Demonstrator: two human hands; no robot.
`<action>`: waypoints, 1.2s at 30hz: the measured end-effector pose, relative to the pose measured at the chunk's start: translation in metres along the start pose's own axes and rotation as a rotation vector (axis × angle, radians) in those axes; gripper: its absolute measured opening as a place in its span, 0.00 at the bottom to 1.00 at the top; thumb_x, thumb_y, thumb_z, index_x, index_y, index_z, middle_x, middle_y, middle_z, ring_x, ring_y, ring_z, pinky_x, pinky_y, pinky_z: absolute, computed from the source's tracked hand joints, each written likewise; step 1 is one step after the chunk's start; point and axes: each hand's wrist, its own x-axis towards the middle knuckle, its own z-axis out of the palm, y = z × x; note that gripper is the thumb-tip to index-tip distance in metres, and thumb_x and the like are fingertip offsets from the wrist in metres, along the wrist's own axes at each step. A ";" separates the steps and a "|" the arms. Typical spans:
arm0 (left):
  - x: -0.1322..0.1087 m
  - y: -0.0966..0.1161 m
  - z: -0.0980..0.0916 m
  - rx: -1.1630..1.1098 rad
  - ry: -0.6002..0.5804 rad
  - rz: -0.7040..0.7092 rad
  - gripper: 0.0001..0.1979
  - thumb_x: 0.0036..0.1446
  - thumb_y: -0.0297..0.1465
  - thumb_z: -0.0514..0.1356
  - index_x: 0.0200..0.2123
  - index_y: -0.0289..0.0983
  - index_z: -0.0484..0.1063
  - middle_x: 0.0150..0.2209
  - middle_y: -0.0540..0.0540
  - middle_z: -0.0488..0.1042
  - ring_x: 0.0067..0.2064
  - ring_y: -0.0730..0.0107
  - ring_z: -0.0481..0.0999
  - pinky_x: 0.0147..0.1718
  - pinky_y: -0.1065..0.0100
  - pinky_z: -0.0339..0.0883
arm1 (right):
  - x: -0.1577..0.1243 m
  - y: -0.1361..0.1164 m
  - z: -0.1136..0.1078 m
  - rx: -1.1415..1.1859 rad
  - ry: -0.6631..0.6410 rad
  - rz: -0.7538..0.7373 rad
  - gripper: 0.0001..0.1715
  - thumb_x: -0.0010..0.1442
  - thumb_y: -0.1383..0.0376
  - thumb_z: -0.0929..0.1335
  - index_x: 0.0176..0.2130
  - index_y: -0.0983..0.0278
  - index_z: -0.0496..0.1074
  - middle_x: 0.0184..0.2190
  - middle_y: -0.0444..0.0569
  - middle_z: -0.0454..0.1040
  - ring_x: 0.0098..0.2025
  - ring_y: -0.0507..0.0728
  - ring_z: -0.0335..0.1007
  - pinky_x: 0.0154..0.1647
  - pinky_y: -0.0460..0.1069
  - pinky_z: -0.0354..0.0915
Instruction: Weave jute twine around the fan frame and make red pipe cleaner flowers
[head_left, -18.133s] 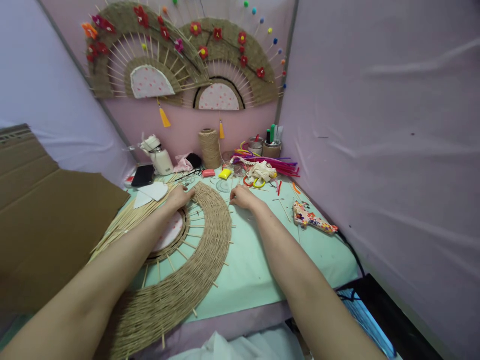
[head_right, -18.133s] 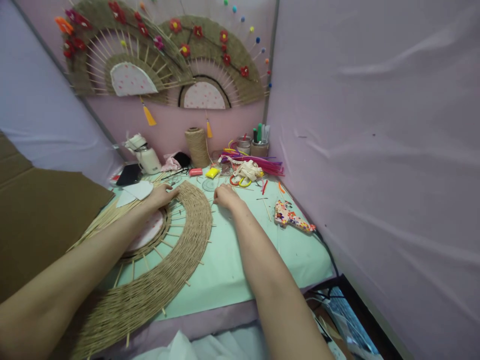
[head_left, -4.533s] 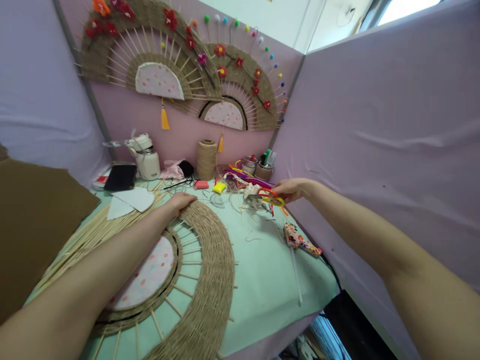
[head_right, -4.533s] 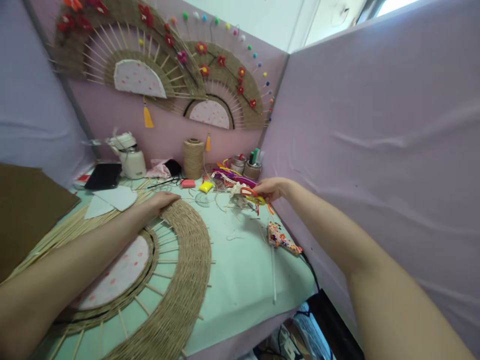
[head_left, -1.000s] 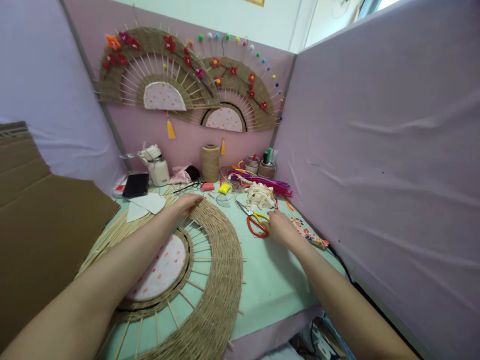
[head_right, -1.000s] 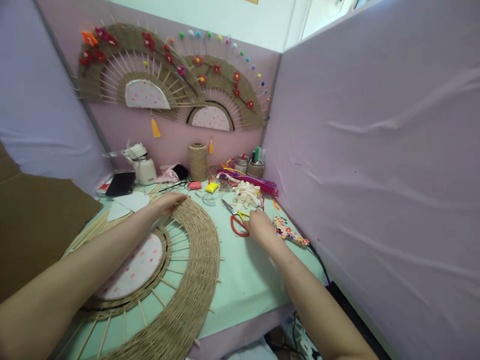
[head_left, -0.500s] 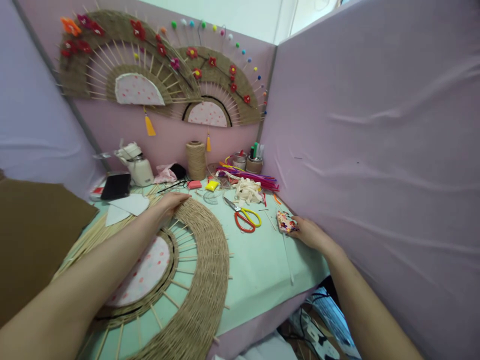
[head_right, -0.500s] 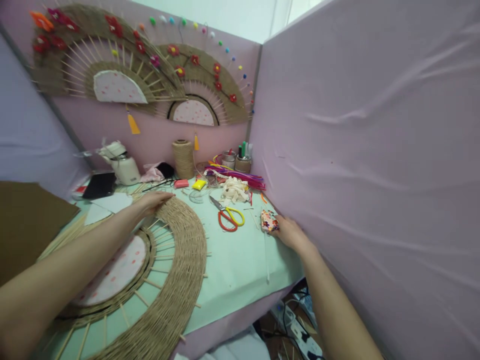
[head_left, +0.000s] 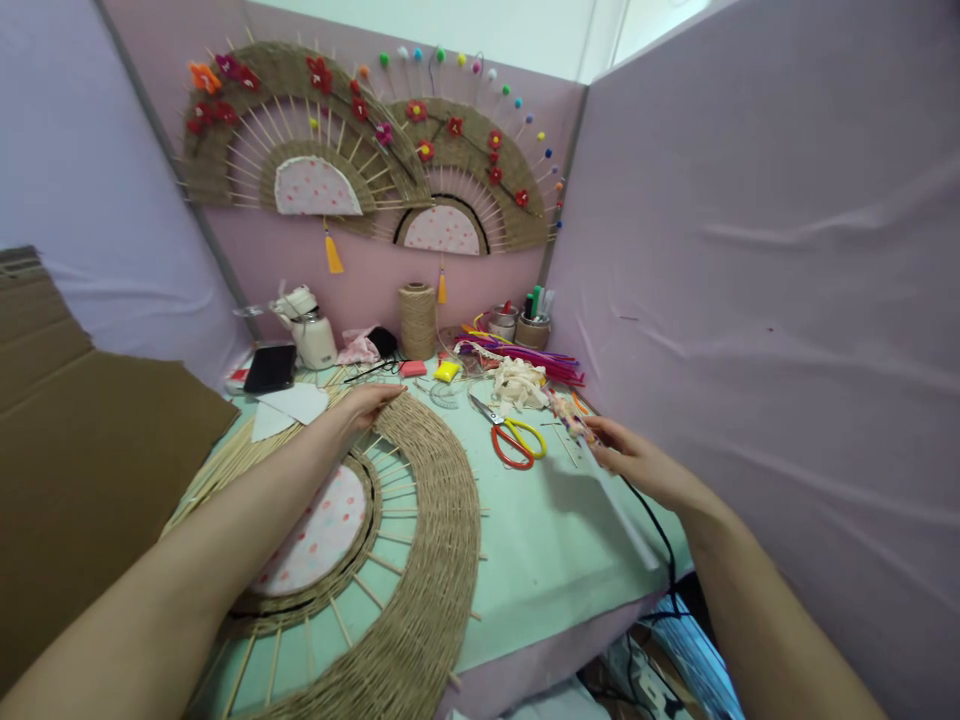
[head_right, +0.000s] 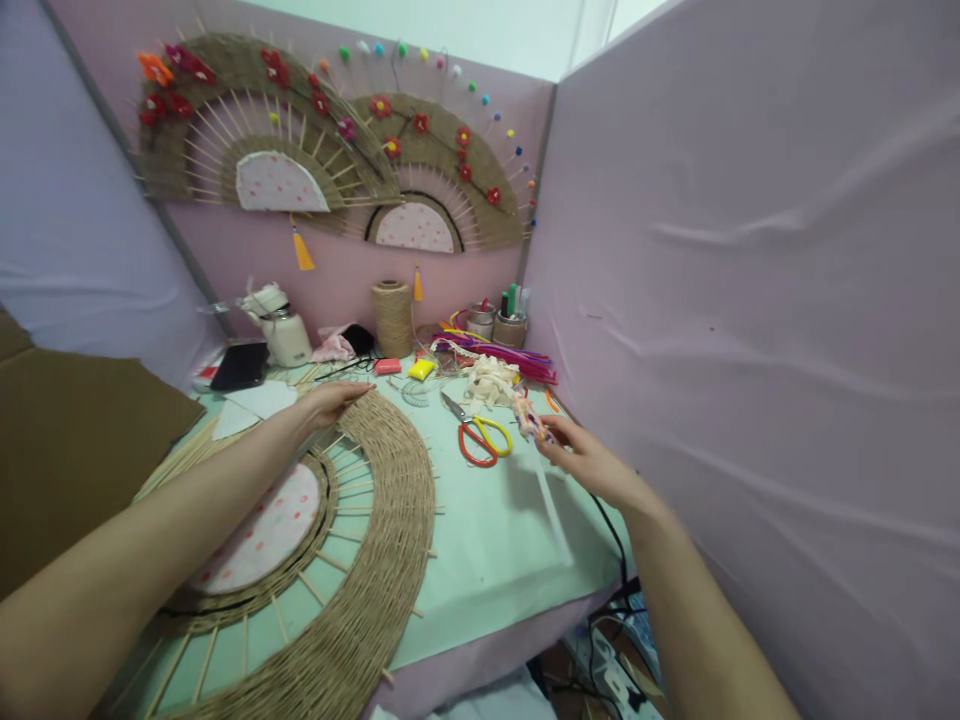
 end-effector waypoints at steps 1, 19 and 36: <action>0.000 0.000 0.000 -0.009 -0.017 -0.017 0.08 0.38 0.26 0.67 0.26 0.32 0.74 0.21 0.45 0.75 0.22 0.68 0.74 0.19 0.71 0.68 | 0.005 -0.009 0.007 0.111 -0.021 0.017 0.25 0.55 0.53 0.64 0.50 0.62 0.66 0.42 0.51 0.73 0.40 0.58 0.68 0.35 0.48 0.65; 0.004 -0.009 0.000 -0.057 0.057 0.094 0.07 0.40 0.23 0.65 0.26 0.34 0.70 0.20 0.50 0.72 0.21 0.74 0.71 0.21 0.73 0.64 | 0.140 -0.097 0.147 0.333 -0.171 0.081 0.23 0.51 0.47 0.66 0.30 0.64 0.66 0.26 0.45 0.66 0.22 0.47 0.58 0.15 0.41 0.52; 0.010 -0.018 -0.003 0.038 0.143 0.178 0.07 0.36 0.28 0.61 0.24 0.36 0.67 0.18 0.53 0.68 0.19 0.73 0.67 0.19 0.73 0.58 | 0.166 -0.096 0.151 0.186 -0.278 0.065 0.28 0.51 0.43 0.65 0.31 0.66 0.68 0.25 0.46 0.67 0.22 0.47 0.58 0.15 0.40 0.52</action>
